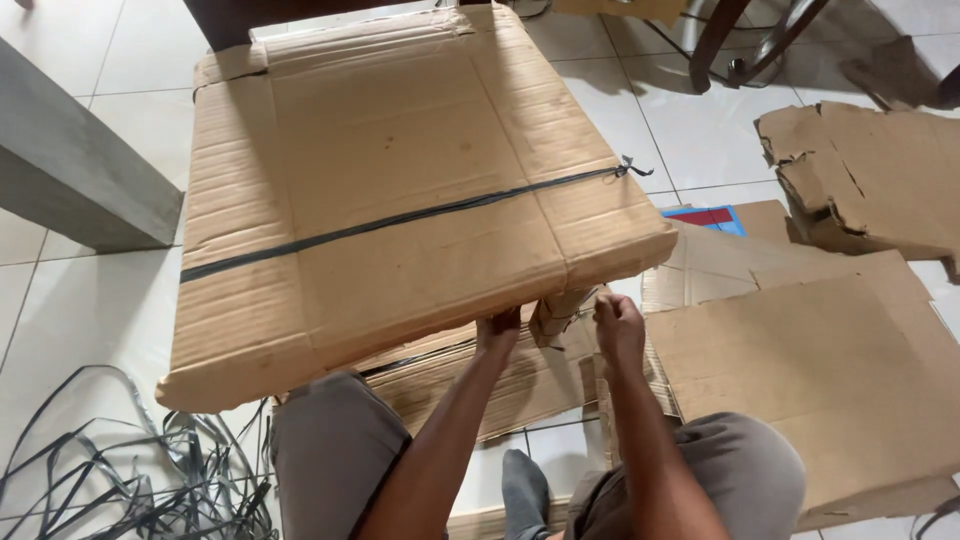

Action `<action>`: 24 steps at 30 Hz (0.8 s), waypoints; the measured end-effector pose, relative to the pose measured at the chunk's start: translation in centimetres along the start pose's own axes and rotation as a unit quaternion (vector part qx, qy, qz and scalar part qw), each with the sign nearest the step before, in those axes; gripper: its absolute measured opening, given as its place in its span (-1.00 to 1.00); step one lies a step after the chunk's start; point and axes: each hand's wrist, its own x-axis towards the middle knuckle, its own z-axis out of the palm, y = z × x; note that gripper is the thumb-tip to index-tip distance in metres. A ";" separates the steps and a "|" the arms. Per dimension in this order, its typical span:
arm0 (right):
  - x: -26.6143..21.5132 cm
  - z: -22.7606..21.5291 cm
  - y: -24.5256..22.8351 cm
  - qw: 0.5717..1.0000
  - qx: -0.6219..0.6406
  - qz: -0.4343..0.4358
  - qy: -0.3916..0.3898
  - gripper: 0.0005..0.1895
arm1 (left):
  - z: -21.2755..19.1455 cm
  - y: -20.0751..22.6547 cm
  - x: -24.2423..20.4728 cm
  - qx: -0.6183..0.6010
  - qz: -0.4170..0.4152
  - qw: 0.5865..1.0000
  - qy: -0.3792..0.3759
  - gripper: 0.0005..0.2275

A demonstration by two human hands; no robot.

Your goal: Packaging a wooden chair with cardboard and plastic straps

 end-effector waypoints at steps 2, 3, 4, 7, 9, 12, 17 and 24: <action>-0.7 -0.9 -2.8 0.947 0.320 0.013 0.009 -0.54 | -0.5 0.7 0.6 0.603 0.152 0.776 -0.105 -0.41; -0.3 -0.6 -3.1 0.947 0.320 0.015 0.010 -0.54 | -0.7 0.5 1.1 0.603 0.150 0.776 -0.104 -0.41; 0.3 -0.5 -3.5 0.939 0.344 0.020 -0.025 -0.47 | -0.8 0.0 1.9 0.339 0.117 0.934 -0.010 -0.65; 2.7 0.1 -3.2 0.925 0.368 0.038 -0.091 -0.36 | -2.3 0.5 3.4 0.298 0.105 0.947 0.049 -0.85; 4.0 0.4 -3.3 0.920 0.370 0.047 -0.122 -0.32 | -2.9 1.1 4.1 0.536 0.132 0.834 0.003 -0.83; 5.3 0.3 -4.3 0.919 0.371 0.038 -0.127 -0.32 | -2.2 6.3 -0.6 0.350 0.008 0.933 0.086 -0.72; 7.5 -0.1 -4.9 0.919 0.366 0.009 -0.145 -0.30 | -1.9 1.1 -1.0 0.424 0.051 0.900 0.087 -0.72; 8.9 0.3 -4.8 0.919 0.360 -0.018 -0.161 -0.27 | 1.2 -1.0 -6.0 0.522 0.105 0.841 0.092 -0.73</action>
